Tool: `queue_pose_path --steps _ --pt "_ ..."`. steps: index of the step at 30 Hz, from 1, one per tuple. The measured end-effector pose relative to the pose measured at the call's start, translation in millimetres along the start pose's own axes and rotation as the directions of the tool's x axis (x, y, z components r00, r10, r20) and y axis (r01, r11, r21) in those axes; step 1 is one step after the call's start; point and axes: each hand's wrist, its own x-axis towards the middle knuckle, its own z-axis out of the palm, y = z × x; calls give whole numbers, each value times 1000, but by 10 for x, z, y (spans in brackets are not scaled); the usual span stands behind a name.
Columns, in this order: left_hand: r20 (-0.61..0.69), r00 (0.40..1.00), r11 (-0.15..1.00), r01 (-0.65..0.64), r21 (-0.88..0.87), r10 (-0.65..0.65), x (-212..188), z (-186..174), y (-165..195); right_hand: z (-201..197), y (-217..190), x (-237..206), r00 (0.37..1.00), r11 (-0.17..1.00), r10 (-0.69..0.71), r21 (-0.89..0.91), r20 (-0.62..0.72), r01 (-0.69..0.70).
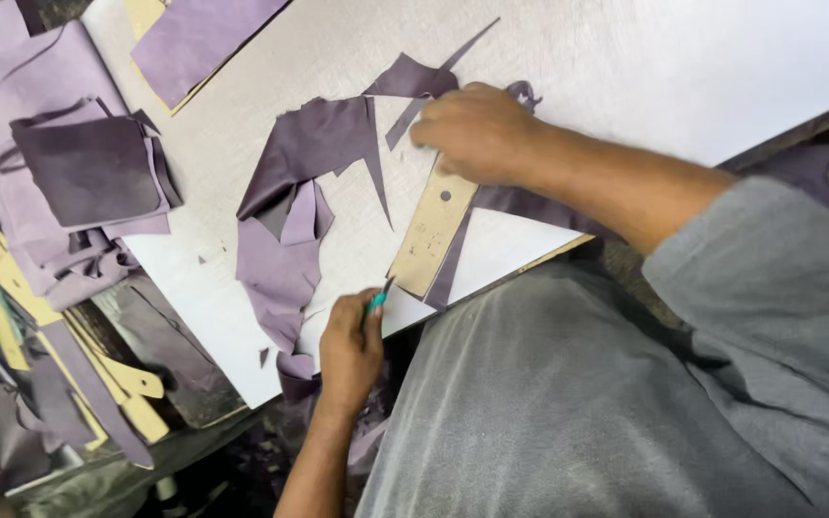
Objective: The person uses a rotary cutter and cardboard templates to cut multiple pieces of purple fabric on a white cutting mat. They repeatedly position templates, cut along the edges, remove the templates, and stack the cut fabric pieces.
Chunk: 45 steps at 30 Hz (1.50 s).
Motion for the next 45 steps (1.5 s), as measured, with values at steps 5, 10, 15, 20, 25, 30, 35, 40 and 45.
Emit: queue_pose_path --steps 5,10,15,20,25,30,35,40,45 --pt "-51 993 989 114 95 -110 619 377 299 169 239 -443 800 913 309 -75 -514 -401" --pt "49 958 957 277 80 -282 876 319 294 303 230 -442 837 910 340 -74 -429 -408" --pt "232 919 944 330 -2 -320 887 63 69 332 168 -369 845 911 326 -99 -424 -401" --pt "85 887 880 462 -114 -454 390 -542 -512 330 64 -234 846 920 299 -100 -442 -378" --pt "-572 649 850 492 -188 -502 -218 -1422 -1873 317 -192 -45 823 941 228 -99 -520 -324" --pt "-600 529 698 713 -68 -600 -639 -1820 -2771 209 -308 -194 700 857 510 367 -501 -362" --pt "-642 530 681 732 17 -554 -826 -1750 -3000 -170 -270 -934 557 716 662 201 -501 -669" --pt "-705 638 689 661 297 -308 -858 -1708 -2985 -200 -482 -1813 438 558 702 51 -562 -828" --pt "-518 735 897 397 -194 -438 -569 -1413 -2383 61 -756 -1792 520 692 605 75 -603 -718"
